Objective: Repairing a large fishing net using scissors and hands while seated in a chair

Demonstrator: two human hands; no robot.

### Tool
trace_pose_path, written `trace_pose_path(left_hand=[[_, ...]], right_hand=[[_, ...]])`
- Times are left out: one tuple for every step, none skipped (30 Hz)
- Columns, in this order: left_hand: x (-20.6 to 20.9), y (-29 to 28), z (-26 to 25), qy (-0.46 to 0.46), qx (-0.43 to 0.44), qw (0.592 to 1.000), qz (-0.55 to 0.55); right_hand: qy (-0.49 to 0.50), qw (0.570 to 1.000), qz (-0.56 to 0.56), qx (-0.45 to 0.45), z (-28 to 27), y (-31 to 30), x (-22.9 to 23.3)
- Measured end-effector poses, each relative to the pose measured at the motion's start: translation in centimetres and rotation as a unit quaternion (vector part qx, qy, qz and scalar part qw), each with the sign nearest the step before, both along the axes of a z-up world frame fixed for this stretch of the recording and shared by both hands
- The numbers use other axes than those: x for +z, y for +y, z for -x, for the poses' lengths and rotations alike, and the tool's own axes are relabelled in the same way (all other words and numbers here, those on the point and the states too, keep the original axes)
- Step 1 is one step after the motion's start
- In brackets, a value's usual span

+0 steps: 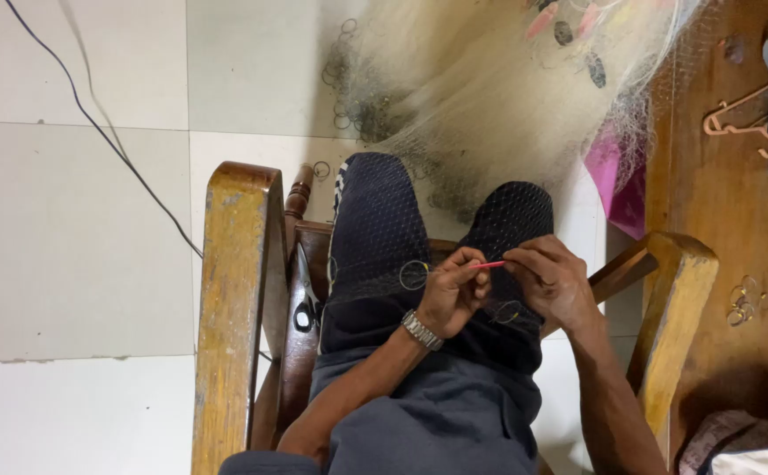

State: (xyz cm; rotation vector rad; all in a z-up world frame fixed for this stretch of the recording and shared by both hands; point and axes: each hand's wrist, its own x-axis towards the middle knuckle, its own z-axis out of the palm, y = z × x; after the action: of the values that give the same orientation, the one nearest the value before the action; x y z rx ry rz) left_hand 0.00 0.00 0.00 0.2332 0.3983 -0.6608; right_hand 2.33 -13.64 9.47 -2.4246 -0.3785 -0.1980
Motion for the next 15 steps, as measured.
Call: trace_pose_path(left_hand=[[0.0, 0.1, 0.0, 0.002, -0.001, 1.000, -0.001], [0.1, 0.1, 0.0, 0.006, -0.008, 1.000, -0.003], [0.1, 0.1, -0.1, 0.009, -0.016, 1.000, -0.004], [0.3, 0.0, -0.1, 0.010, -0.018, 1.000, -0.003], [0.4, 0.0, -0.2, 0.016, -0.019, 1.000, -0.003], [0.6, 0.1, -0.2, 0.022, -0.019, 1.000, -0.003], [0.2, 0.0, -0.3, 0.022, -0.019, 1.000, -0.004], [-0.3, -0.1, -0.3, 0.025, -0.015, 1.000, 0.003], [-0.7, -0.1, -0.3, 0.030, -0.011, 0.999, 0.009], [-1.0, -0.1, -0.2, 0.031, -0.012, 0.999, 0.008], [-1.3, -0.2, -0.1, 0.023, -0.012, 1.000, 0.010], [-1.6, -0.2, -0.1, 0.015, -0.012, 1.000, 0.012], [-1.4, -0.2, 0.0, 0.016, -0.014, 1.000, 0.012], [-1.1, -0.2, 0.0, 0.019, -0.014, 1.000, -0.001], [-0.9, -0.1, 0.0, 0.021, -0.012, 1.000, -0.013]], right_hand=[[0.002, 1.000, -0.001, -0.001, -0.1, 0.2, -0.3], [-0.024, 0.999, 0.004, 0.029, -0.2, 0.3, -0.6], [-0.052, 0.997, 0.010, 0.057, -0.4, 0.4, -0.8], [-0.051, 0.997, 0.011, 0.055, -0.2, 0.5, -1.1], [-0.066, 0.996, 0.017, 0.064, -0.1, 0.7, -1.5], [-0.080, 0.994, 0.024, 0.073, 0.1, 1.0, -1.9], [-0.081, 0.994, 0.023, 0.073, -0.2, 1.7, -1.4], [-0.090, 0.993, 0.004, 0.073, -0.4, 2.3, -0.9], [-0.098, 0.992, -0.017, 0.072, -0.6, 3.0, -0.5], [-0.098, 0.992, -0.018, 0.071, -0.5, 3.2, -0.6], [-0.108, 0.992, -0.010, 0.071, -0.5, 3.3, -0.7], [-0.118, 0.990, -0.001, 0.070, -0.5, 3.4, -0.9], [-0.118, 0.991, -0.001, 0.068, -0.5, 3.1, -1.0], [-0.117, 0.991, -0.003, 0.069, -0.6, 2.8, -1.1], [-0.116, 0.991, -0.005, 0.071, -0.7, 2.6, -1.3]])
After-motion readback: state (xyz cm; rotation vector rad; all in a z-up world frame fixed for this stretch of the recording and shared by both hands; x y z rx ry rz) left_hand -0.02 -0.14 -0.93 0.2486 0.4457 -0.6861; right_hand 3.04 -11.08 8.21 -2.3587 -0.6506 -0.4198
